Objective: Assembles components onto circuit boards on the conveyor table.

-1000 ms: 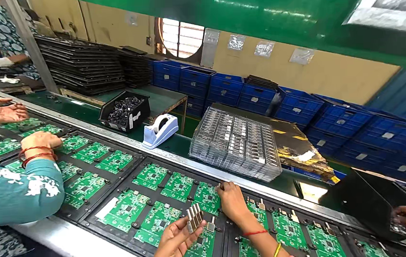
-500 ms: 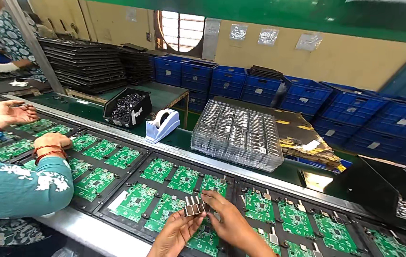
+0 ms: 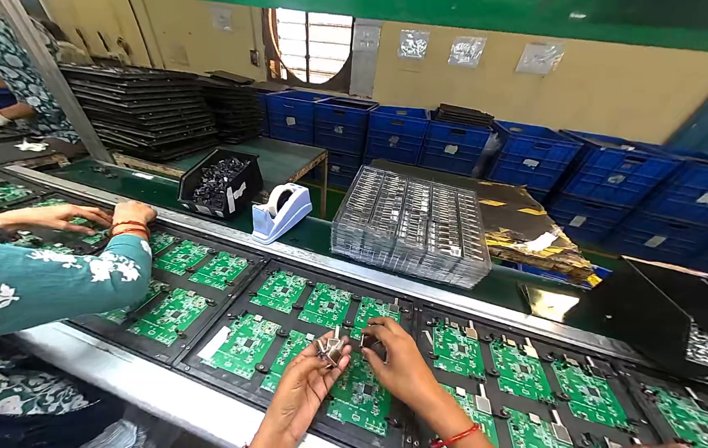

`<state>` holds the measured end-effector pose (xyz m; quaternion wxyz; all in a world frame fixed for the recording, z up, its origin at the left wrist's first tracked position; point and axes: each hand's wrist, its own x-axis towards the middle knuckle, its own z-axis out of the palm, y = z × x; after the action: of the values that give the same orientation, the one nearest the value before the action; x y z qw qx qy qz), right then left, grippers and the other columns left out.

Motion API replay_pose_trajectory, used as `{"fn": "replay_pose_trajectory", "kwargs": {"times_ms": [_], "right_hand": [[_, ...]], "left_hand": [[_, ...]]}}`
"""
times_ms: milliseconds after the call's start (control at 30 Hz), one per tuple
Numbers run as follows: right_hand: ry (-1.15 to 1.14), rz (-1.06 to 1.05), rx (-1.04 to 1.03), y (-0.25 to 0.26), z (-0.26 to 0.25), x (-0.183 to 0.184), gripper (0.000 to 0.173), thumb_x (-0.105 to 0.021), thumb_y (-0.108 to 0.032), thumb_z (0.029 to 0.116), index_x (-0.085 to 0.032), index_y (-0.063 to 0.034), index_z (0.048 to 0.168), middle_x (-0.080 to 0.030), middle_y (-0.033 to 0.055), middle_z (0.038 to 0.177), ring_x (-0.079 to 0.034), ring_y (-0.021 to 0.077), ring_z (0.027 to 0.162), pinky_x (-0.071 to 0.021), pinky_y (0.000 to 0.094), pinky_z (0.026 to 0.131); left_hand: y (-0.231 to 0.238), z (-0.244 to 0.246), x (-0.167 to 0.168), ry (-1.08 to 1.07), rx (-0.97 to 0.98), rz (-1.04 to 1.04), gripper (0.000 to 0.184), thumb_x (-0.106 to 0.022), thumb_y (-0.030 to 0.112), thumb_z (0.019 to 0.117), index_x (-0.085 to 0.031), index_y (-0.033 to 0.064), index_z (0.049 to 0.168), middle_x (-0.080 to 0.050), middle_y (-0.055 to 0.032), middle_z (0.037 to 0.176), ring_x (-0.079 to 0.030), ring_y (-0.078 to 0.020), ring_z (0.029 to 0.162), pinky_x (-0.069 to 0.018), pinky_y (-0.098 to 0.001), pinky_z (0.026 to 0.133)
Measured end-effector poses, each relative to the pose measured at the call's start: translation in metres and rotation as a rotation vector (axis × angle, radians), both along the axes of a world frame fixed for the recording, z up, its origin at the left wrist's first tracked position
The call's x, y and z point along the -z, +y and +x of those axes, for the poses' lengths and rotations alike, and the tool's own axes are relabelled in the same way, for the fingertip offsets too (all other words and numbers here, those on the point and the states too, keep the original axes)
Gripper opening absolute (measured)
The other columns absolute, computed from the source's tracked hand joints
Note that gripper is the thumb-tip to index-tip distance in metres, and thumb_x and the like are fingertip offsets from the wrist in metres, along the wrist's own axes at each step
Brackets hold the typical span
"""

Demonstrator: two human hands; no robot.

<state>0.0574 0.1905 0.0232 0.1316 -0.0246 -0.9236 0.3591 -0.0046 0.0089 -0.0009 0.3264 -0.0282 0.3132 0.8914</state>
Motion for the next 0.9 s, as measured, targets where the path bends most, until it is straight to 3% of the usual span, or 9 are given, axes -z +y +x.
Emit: {"fn": "replay_pose_trajectory", "kwargs": {"times_ms": [133, 300, 533, 733, 900], "right_hand": [[-0.061, -0.035, 0.016, -0.014, -0.011, -0.002, 0.031, -0.063, -0.005, 0.0938, -0.069, 0.0041, 0.123, -0.060, 0.0241, 0.133, -0.068, 0.0263, 0.110, -0.0553, 0.0328, 0.097], [-0.153, 0.078, -0.067, -0.032, -0.027, 0.000, 0.030, -0.062, -0.010, 0.0948, -0.067, 0.0028, 0.121, -0.068, 0.0208, 0.118, -0.065, 0.0321, 0.112, -0.0500, 0.0434, 0.102], [-0.216, 0.246, -0.096, -0.038, -0.036, 0.016, 0.028, -0.057, -0.012, 0.0970, -0.070, 0.0009, 0.118, -0.068, 0.0214, 0.121, -0.063, 0.0372, 0.118, -0.0473, 0.0470, 0.104], [-0.184, 0.252, -0.090, -0.035, -0.031, 0.018, 0.027, -0.058, -0.011, 0.0960, -0.071, 0.0010, 0.116, -0.069, 0.0213, 0.119, -0.063, 0.0378, 0.115, -0.0486, 0.0477, 0.101], [-0.204, 0.276, -0.102, -0.031, -0.029, 0.016, 0.027, -0.057, -0.012, 0.0971, -0.071, 0.0016, 0.115, -0.069, 0.0208, 0.119, -0.062, 0.0374, 0.117, -0.0472, 0.0473, 0.103]], "left_hand": [[0.006, -0.003, -0.007, -0.019, -0.243, -0.069, 0.025, -0.041, -0.002, 0.1055, -0.055, -0.0067, 0.126, -0.072, -0.0195, 0.107, -0.075, -0.0238, 0.090, -0.0631, -0.0322, 0.081], [0.009, -0.005, -0.003, 0.105, -0.439, -0.171, 0.026, -0.045, -0.010, 0.1014, -0.055, -0.0087, 0.125, -0.072, -0.0173, 0.107, -0.075, -0.0205, 0.091, -0.0623, -0.0297, 0.083], [0.008, -0.005, -0.004, 0.058, -0.448, -0.172, 0.023, -0.047, -0.005, 0.1039, -0.055, -0.0088, 0.125, -0.072, -0.0181, 0.109, -0.075, -0.0221, 0.093, -0.0622, -0.0299, 0.083], [0.009, -0.001, 0.002, 0.124, -0.319, -0.189, 0.034, -0.053, -0.014, 0.0957, -0.051, -0.0096, 0.130, -0.070, -0.0199, 0.111, -0.074, -0.0238, 0.093, -0.0621, -0.0326, 0.085], [0.010, 0.001, -0.003, 0.059, -0.299, -0.172, 0.023, -0.051, -0.008, 0.1008, -0.052, -0.0066, 0.124, -0.071, -0.0175, 0.105, -0.075, -0.0233, 0.092, -0.0631, -0.0324, 0.084]]}}
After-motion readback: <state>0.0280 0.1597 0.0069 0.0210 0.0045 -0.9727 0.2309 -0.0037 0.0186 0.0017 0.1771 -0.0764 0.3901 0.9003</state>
